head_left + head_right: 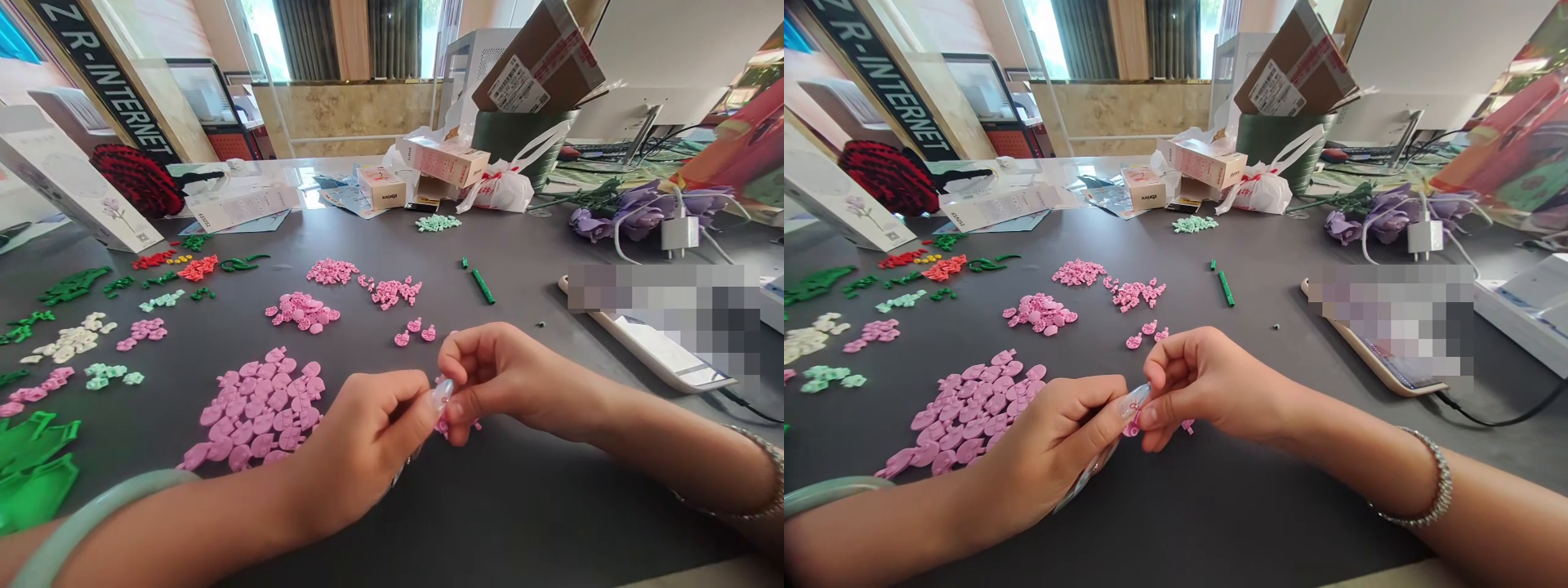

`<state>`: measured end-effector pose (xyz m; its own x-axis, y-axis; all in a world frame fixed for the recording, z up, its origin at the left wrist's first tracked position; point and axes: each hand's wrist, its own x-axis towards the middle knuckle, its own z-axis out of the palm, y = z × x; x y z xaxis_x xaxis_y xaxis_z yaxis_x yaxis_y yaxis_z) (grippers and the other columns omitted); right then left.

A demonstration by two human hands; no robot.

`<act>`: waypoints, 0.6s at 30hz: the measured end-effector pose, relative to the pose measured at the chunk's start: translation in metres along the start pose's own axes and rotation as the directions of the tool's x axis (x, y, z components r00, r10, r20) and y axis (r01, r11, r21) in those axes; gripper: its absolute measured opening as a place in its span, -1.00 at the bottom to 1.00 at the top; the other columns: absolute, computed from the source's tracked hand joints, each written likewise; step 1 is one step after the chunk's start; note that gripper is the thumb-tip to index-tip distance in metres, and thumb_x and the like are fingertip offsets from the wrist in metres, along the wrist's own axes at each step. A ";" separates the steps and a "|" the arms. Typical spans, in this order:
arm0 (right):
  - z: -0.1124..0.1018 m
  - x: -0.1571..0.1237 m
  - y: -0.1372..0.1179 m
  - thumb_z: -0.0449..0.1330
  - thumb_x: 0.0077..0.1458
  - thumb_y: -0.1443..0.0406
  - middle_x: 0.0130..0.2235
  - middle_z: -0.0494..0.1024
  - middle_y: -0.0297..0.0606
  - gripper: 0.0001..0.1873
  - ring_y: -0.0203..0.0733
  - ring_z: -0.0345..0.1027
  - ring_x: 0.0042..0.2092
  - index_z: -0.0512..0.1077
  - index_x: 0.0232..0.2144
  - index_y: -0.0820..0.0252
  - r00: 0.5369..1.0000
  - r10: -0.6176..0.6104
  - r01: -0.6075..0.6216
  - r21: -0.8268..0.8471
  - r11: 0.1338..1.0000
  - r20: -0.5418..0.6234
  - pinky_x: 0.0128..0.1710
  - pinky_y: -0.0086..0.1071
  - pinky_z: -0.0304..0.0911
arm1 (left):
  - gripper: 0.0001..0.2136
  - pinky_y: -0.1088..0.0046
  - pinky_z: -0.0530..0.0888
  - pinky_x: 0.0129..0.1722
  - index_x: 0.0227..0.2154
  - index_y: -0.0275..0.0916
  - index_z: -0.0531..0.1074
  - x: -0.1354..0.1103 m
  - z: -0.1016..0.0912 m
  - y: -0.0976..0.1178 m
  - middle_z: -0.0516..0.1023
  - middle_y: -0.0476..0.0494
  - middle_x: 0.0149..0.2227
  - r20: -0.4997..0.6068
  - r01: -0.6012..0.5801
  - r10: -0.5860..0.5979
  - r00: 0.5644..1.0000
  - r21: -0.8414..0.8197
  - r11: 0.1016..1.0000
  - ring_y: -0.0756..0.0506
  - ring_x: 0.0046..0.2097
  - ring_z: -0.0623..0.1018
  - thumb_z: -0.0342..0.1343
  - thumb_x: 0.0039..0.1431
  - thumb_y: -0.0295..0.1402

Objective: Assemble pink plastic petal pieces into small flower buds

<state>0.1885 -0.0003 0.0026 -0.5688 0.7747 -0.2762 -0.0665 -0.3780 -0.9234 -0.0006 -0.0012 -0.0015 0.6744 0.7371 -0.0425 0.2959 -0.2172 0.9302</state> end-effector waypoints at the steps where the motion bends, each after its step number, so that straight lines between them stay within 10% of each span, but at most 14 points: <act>1: 0.000 0.000 0.000 0.36 -0.13 0.38 -0.54 0.51 -0.34 -0.65 -0.32 0.48 -0.46 0.19 -0.51 0.27 1.000 0.006 -0.006 0.002 1.000 -0.002 -0.49 -0.59 0.27 | -0.67 0.61 0.09 -0.62 -0.55 -0.27 0.31 0.000 0.000 0.000 0.17 0.11 -0.64 0.018 -0.012 0.012 1.000 -0.009 1.000 0.11 -0.60 0.15 -0.12 0.28 -0.24; 18: 0.015 0.002 0.001 0.40 -0.18 0.38 -0.55 0.43 -0.41 -0.57 -0.40 0.35 -0.49 0.13 -0.56 0.24 0.985 -0.122 0.117 -0.051 0.992 -0.123 -0.53 -0.59 0.22 | -0.65 0.64 0.13 -0.66 -0.60 -0.23 0.19 -0.002 0.004 -0.002 0.21 0.10 -0.67 -0.138 0.035 -0.036 0.990 -0.007 0.999 0.09 -0.63 0.19 -0.15 0.26 -0.20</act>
<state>0.1752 -0.0067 0.0046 -0.4510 0.8717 -0.1917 -0.0909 -0.2586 -0.9617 0.0002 -0.0046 -0.0049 0.5637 0.8256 -0.0251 0.3151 -0.1869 0.9305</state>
